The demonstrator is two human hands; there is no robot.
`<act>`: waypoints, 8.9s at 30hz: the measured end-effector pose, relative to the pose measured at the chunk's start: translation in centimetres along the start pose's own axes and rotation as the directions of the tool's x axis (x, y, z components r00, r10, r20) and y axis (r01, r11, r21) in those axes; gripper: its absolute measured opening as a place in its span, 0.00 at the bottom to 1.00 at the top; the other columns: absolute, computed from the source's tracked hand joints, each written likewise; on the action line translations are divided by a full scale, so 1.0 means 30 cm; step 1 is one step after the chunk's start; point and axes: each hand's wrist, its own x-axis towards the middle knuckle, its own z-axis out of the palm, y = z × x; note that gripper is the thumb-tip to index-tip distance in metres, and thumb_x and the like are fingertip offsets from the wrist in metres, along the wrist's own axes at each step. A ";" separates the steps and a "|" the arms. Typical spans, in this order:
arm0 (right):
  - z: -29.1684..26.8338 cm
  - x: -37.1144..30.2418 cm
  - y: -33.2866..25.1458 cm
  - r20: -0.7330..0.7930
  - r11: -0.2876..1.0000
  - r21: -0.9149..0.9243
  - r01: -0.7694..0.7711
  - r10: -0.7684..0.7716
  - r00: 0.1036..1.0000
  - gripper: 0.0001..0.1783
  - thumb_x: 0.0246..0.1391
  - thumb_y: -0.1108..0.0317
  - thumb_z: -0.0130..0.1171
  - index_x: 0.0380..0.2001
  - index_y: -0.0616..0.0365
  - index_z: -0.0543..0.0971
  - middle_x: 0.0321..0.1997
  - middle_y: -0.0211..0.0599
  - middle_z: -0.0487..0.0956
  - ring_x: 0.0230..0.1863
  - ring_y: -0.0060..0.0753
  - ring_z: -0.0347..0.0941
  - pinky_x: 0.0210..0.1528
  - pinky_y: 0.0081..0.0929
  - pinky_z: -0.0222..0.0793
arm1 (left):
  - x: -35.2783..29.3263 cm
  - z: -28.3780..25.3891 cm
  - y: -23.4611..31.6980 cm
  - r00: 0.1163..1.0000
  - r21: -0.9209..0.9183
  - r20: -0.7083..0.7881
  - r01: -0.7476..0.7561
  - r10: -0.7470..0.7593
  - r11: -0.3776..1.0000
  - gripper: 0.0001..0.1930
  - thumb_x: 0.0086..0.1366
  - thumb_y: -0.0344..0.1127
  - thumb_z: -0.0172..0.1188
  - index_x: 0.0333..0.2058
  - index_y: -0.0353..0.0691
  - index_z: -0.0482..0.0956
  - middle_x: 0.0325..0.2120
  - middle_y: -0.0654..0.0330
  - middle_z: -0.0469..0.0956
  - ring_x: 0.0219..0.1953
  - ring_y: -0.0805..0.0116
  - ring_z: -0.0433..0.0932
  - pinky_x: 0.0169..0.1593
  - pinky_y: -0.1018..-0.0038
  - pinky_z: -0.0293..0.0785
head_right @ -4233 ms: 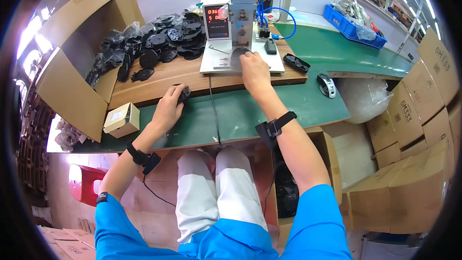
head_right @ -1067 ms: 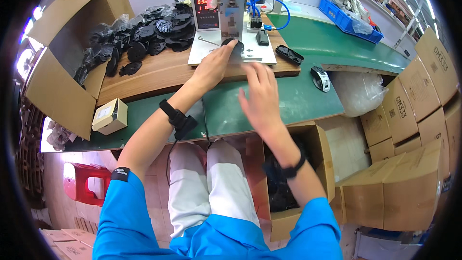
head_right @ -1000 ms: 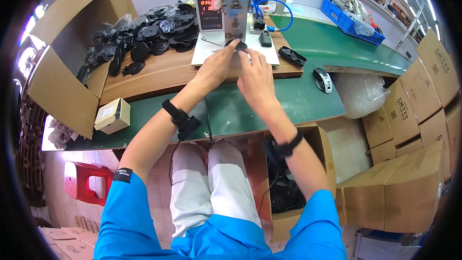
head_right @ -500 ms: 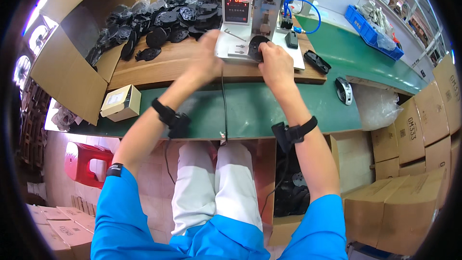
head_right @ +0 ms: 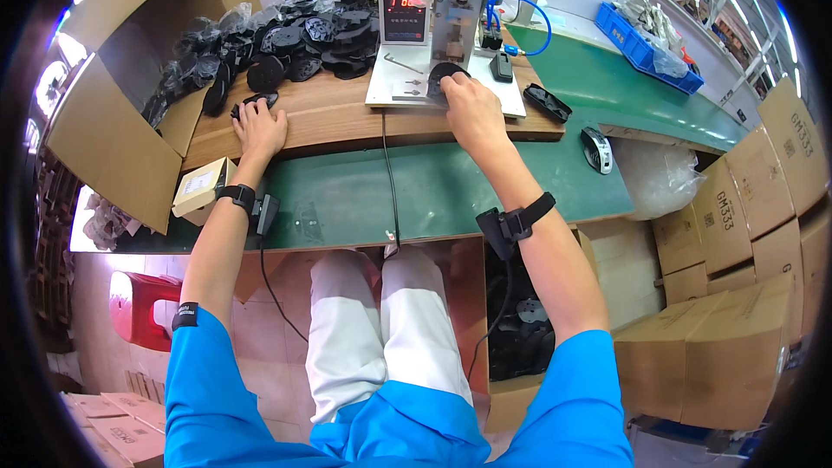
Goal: Using a small vertical press machine to assemble plastic mouse components.
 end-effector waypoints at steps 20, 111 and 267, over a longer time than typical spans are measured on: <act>-0.049 0.045 -0.014 0.142 0.993 -0.099 0.067 -0.052 0.988 0.17 0.41 0.75 0.66 0.39 0.56 0.83 0.42 0.39 0.83 0.45 0.49 0.81 0.48 0.43 0.78 | -0.029 -0.002 -0.019 0.976 -0.163 -0.154 -0.177 0.152 0.971 0.19 0.66 0.40 0.54 0.53 0.45 0.81 0.56 0.50 0.76 0.68 0.49 0.63 0.74 0.49 0.51; -0.036 0.036 -0.009 0.118 0.998 -0.054 -0.028 0.034 0.992 0.18 0.41 0.77 0.66 0.40 0.55 0.83 0.42 0.39 0.83 0.46 0.49 0.81 0.49 0.43 0.78 | -0.052 -0.034 -0.009 0.912 -0.143 -0.321 -0.312 0.254 0.939 0.13 0.62 0.41 0.59 0.39 0.45 0.88 0.41 0.57 0.81 0.50 0.54 0.74 0.61 0.59 0.65; 0.024 0.031 0.026 -0.014 0.993 -0.111 0.031 -0.032 0.999 0.17 0.45 0.75 0.66 0.41 0.52 0.83 0.42 0.36 0.84 0.46 0.48 0.82 0.48 0.43 0.79 | 0.045 0.082 0.190 0.950 -0.114 0.095 -0.287 0.298 0.951 0.40 0.64 0.66 0.53 0.66 0.43 0.69 0.68 0.45 0.64 0.72 0.46 0.60 0.73 0.47 0.49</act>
